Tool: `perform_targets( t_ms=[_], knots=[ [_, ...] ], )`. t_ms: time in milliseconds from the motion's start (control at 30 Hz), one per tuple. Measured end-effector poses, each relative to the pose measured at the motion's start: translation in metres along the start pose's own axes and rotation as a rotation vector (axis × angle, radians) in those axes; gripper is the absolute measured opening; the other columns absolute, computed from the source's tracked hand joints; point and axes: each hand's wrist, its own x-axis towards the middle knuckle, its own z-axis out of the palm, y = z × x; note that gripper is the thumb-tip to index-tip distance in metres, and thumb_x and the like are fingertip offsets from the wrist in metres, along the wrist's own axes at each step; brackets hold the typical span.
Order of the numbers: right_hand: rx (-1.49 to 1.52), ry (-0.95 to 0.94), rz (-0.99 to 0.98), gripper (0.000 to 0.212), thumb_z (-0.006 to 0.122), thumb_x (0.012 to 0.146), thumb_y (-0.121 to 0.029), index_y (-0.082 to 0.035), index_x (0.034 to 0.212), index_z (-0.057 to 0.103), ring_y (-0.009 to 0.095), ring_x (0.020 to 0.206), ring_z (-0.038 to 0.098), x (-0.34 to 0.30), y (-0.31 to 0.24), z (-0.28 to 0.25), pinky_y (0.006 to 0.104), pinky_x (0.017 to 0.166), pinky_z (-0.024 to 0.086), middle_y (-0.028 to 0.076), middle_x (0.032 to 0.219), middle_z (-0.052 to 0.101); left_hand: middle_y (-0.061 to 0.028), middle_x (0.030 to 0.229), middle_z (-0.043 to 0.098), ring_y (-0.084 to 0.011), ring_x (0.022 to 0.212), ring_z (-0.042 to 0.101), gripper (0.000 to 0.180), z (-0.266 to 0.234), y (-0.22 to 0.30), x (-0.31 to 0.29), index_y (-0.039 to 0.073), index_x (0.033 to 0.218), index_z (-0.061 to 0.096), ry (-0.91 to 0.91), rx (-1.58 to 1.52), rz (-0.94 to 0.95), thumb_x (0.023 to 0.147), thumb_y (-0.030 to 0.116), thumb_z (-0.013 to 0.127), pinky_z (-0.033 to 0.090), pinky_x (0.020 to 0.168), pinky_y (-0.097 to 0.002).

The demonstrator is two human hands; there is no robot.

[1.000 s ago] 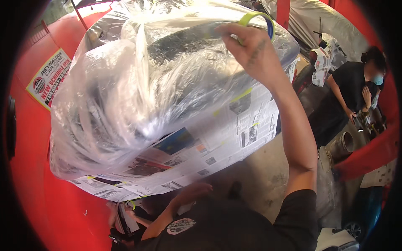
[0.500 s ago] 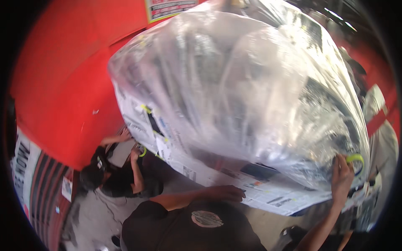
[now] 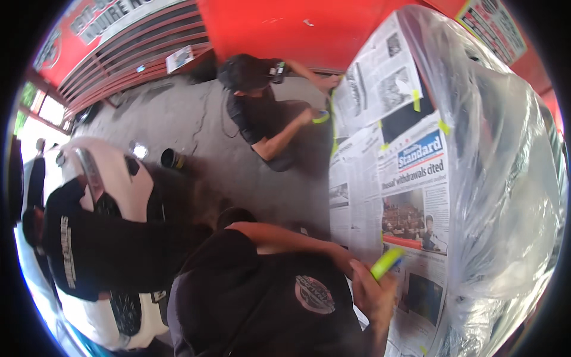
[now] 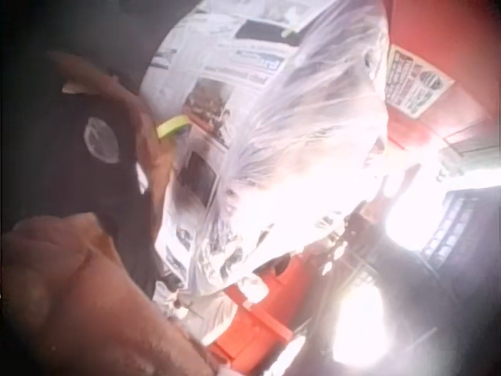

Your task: The person tapes newspaper sheets onto a plastic-wrapped vehicle surface using yellow tape. They repeatedly tear tape, position newspaper sections, and smooth them over the curved bodywork to create a protective mask.

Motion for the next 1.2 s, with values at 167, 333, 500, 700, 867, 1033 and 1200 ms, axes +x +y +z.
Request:
perform_targets(
  t_ms=[167,333,500,700,867,1033,1200],
  knots=[
    [0.422,-0.192,0.114,0.019,0.061,0.091,-0.002,0.002,0.106,0.071,0.029,0.072,0.072,0.013,0.021,0.071,0.0357,0.067,0.056,0.017,0.084,0.072,-0.0116,0.119,0.068,-0.0201,0.112,0.061,0.041,0.007,0.029,-0.090,-0.002,0.129,0.059,0.299,-0.190,-0.047,0.096,0.020,0.067,0.049,0.097,-0.0364],
    [0.642,-0.395,0.258,0.024,0.057,0.095,-0.006,0.005,0.111,0.070,0.011,0.066,0.062,0.021,0.053,0.131,0.0275,0.062,0.050,0.007,0.082,0.071,-0.0164,0.104,0.073,-0.0271,0.095,0.069,0.043,0.020,-0.057,-0.172,0.001,0.113,0.072,0.644,0.080,-0.346,0.089,0.035,0.071,0.052,0.086,-0.0412],
    [0.653,-0.521,0.348,0.028,0.058,0.096,-0.016,0.004,0.112,0.071,0.010,0.062,0.061,0.056,0.085,0.181,0.0268,0.059,0.049,0.008,0.082,0.073,-0.0214,0.110,0.072,-0.0370,0.104,0.067,0.038,0.031,-0.101,-0.257,0.000,0.111,0.071,1.118,0.265,-0.606,0.089,0.030,0.065,0.050,0.095,-0.0441],
    [0.774,-0.635,0.475,0.027,0.058,0.094,-0.013,0.003,0.111,0.072,0.008,0.054,0.054,0.071,0.151,0.266,0.0239,0.049,0.044,0.007,0.081,0.072,-0.0227,0.100,0.073,-0.0400,0.098,0.070,0.034,0.055,-0.110,-0.323,0.001,0.101,0.074,1.277,0.132,-1.102,0.086,0.030,0.066,0.054,0.086,-0.0492],
    [0.571,-0.866,0.362,0.027,0.058,0.090,-0.012,0.002,0.107,0.074,0.011,0.053,0.061,0.063,0.201,0.358,0.0266,0.049,0.049,0.008,0.076,0.073,-0.0251,0.097,0.073,-0.0384,0.097,0.071,0.032,0.132,-0.123,-0.353,-0.003,0.105,0.073,1.741,-0.050,-1.003,0.087,0.024,0.067,0.054,0.085,-0.0455],
    [0.496,-0.987,0.215,0.027,0.059,0.087,-0.013,0.002,0.102,0.075,0.016,0.059,0.068,0.088,0.177,0.404,0.0314,0.059,0.056,0.010,0.075,0.074,-0.0198,0.095,0.075,-0.0302,0.092,0.073,0.029,0.203,-0.163,-0.400,-0.003,0.110,0.071,1.858,-0.169,-0.922,0.088,0.016,0.065,0.055,0.083,-0.0429],
    [0.541,-0.993,-0.091,0.026,0.066,0.084,-0.017,0.000,0.101,0.076,0.021,0.074,0.072,0.144,0.153,0.453,0.0347,0.074,0.057,0.012,0.081,0.075,-0.0176,0.091,0.075,-0.0263,0.089,0.073,0.030,0.142,-0.145,-0.474,-0.002,0.108,0.073,1.823,-0.514,-1.098,0.085,0.016,0.066,0.055,0.080,-0.0398]
  ],
)
